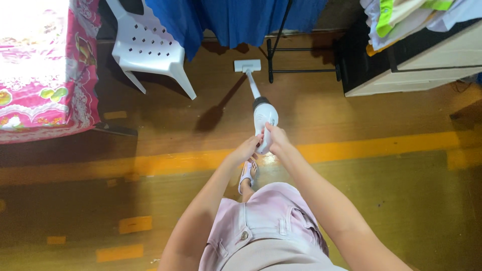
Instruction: The person vacuums the floor using a stick vacuum cleaner while walking through the room.
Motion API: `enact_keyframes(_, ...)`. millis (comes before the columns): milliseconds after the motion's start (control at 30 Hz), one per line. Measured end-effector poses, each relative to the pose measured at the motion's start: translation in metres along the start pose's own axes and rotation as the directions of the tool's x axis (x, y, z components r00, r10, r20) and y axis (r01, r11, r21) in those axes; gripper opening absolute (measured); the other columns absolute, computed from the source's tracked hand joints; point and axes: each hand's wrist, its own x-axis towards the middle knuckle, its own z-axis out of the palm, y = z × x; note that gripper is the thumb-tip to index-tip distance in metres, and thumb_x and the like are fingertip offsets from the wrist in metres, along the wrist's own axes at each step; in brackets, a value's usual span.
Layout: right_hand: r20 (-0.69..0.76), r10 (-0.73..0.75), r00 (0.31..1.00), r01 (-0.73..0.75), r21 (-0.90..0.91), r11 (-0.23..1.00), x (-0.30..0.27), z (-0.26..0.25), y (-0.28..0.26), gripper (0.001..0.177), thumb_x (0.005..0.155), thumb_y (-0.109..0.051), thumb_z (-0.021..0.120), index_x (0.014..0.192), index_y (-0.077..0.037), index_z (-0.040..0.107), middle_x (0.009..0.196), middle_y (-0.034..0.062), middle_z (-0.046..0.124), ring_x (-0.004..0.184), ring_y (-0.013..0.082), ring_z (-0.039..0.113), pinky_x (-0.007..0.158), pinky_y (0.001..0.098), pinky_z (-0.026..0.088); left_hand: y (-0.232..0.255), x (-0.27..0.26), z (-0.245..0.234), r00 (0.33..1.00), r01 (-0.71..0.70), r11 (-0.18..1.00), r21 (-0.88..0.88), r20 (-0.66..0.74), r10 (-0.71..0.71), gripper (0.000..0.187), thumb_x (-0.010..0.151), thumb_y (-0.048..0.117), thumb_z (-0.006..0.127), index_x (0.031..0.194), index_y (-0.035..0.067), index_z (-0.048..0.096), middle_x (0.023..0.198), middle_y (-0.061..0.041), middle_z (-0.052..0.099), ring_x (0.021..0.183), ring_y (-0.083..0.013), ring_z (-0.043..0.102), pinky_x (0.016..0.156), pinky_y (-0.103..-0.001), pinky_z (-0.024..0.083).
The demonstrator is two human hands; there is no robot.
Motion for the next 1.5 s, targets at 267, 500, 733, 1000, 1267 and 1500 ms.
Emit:
enact_keyframes(267,-0.107,-0.081,0.991,0.077,-0.041,0.996,0.044,0.013,-0.003,0.027,0.098,-0.023,0.065,0.107,0.002,0.062,0.086,0.0094,0.064,0.074,0.0225,0.062,0.063,0.0396,0.054,0.002,0.026,-0.002,0.995,-0.013,0.999,0.041,-0.097,0.017,0.07,0.098,0.065,0.032,0.134,0.008,0.051,0.107,-0.01,0.066,0.065,-0.0203,0.062,0.054,-0.034,0.053)
enact_keyframes(500,-0.038,-0.029,0.999,0.03,0.037,0.999,-0.01,-0.001,0.039,0.027,0.102,-0.027,0.062,0.105,0.0,0.06,0.081,0.0075,0.059,0.068,0.0212,0.056,0.055,0.0375,0.048,-0.034,0.008,-0.007,0.994,0.109,0.994,0.015,-0.017,-0.109,0.075,0.098,0.068,0.027,0.13,0.009,0.062,0.103,-0.011,0.068,0.065,-0.0157,0.06,0.055,-0.037,0.053)
enact_keyframes(733,-0.023,0.076,0.997,-0.073,0.114,0.991,-0.126,-0.006,0.111,0.029,0.105,-0.031,0.053,0.102,-0.003,0.054,0.08,0.0063,0.056,0.068,0.0179,0.055,0.058,0.0353,0.051,-0.072,-0.084,-0.001,0.993,0.111,0.984,0.141,0.024,-0.116,0.089,0.095,0.077,0.023,0.112,0.005,0.073,0.088,-0.009,0.064,0.059,-0.0186,0.05,0.055,-0.037,0.049)
enact_keyframes(1000,0.132,0.197,0.971,-0.196,-0.023,0.98,-0.224,-0.007,0.223,0.036,0.106,-0.037,0.052,0.098,-0.002,0.053,0.078,0.0069,0.057,0.066,0.0201,0.059,0.063,0.0366,0.056,-0.134,-0.227,-0.004,0.944,0.22,0.976,-0.001,0.254,-0.212,0.084,0.094,0.082,0.017,0.093,0.013,0.066,0.077,0.004,0.058,0.051,-0.0096,0.038,0.053,-0.029,0.04)
enact_keyframes(1267,0.218,0.241,0.946,-0.227,-0.088,0.97,-0.307,0.01,0.271,0.035,0.105,-0.034,0.05,0.096,-0.001,0.053,0.078,0.0089,0.057,0.065,0.0216,0.059,0.063,0.0371,0.055,-0.187,-0.297,-0.011,0.894,0.181,0.964,-0.193,0.442,-0.079,0.087,0.096,0.084,0.02,0.098,0.01,0.065,0.074,0.006,0.057,0.042,-0.0047,0.023,0.044,-0.026,0.023)
enact_keyframes(1500,0.282,0.345,0.895,-0.327,-0.108,0.939,-0.329,0.041,0.278,0.033,0.107,-0.032,0.051,0.098,-0.001,0.052,0.081,0.008,0.057,0.066,0.0182,0.059,0.064,0.0355,0.056,-0.18,-0.337,-0.035,0.873,0.282,0.928,-0.243,0.467,-0.143,0.089,0.095,0.086,0.02,0.098,0.009,0.064,0.065,0.004,0.052,0.042,-0.0084,0.024,0.054,-0.029,0.04)
